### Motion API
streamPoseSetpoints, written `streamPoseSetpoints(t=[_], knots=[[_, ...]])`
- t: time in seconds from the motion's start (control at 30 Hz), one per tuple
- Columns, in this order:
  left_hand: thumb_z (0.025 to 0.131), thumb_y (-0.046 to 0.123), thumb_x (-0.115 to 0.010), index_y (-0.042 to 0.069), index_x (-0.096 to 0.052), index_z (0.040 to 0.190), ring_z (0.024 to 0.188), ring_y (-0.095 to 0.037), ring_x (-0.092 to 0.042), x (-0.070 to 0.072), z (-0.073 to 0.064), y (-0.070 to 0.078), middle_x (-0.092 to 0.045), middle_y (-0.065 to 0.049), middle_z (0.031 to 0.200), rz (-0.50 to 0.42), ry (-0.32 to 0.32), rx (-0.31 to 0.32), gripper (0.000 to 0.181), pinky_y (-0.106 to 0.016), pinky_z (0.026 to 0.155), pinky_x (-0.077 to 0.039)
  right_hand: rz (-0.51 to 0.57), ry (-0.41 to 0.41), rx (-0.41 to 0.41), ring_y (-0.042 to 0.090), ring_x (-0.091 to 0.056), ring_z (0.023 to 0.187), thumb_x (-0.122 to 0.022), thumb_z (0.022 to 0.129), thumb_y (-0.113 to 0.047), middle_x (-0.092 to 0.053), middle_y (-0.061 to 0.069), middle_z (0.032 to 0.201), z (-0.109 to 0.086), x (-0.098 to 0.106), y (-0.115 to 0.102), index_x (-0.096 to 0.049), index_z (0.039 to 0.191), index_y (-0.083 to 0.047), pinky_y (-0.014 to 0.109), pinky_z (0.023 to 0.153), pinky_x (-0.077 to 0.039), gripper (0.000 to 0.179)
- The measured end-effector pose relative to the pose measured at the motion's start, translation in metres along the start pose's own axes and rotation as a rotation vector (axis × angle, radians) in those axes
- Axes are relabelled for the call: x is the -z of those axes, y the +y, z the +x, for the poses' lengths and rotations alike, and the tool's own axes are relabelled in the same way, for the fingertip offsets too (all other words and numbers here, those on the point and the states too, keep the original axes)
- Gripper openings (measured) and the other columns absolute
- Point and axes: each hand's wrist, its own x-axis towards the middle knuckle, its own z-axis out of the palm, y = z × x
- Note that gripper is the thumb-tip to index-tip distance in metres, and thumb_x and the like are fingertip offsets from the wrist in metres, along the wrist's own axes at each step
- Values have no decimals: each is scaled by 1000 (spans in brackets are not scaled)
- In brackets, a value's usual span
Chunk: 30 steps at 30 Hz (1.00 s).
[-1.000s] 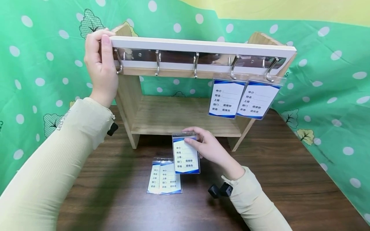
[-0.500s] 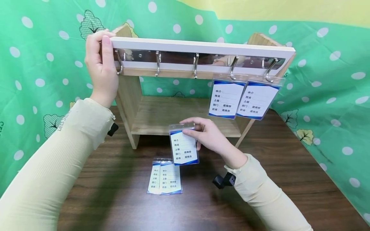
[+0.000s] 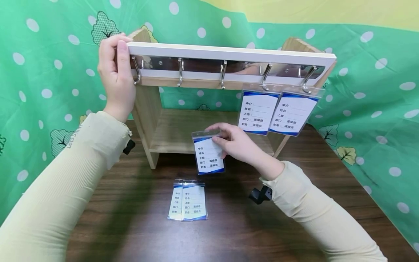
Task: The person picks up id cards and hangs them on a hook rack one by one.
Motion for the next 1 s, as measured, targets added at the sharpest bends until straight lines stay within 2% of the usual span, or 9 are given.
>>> streamPoseSetpoints(t=[0.27,0.73,1.0], knots=[[101,6,-43,6,-65,104,119,-12,-53,-1,-2,8,-55,17,100,-6,9,19,22,-22,107,-37,30,-28,-77,21,-62,58,-54,101,-8,-72,18,105,6,5,3,-57,133,-11,31,54,-56,33],[102,6,-43,7,-64,104,121,-11,-53,0,1,-2,-57,14,104,12,-9,-14,22,-22,110,-35,57,7,-113,17,-61,53,-60,98,-12,-72,21,103,13,3,14,-59,129,-5,31,53,-57,32],[101,6,-42,4,-64,104,119,-9,-52,-1,-2,6,-55,17,102,17,1,3,22,-21,109,-36,30,44,-107,16,-61,55,-60,98,-13,-71,19,103,16,-8,22,-60,128,-4,29,53,-56,31]])
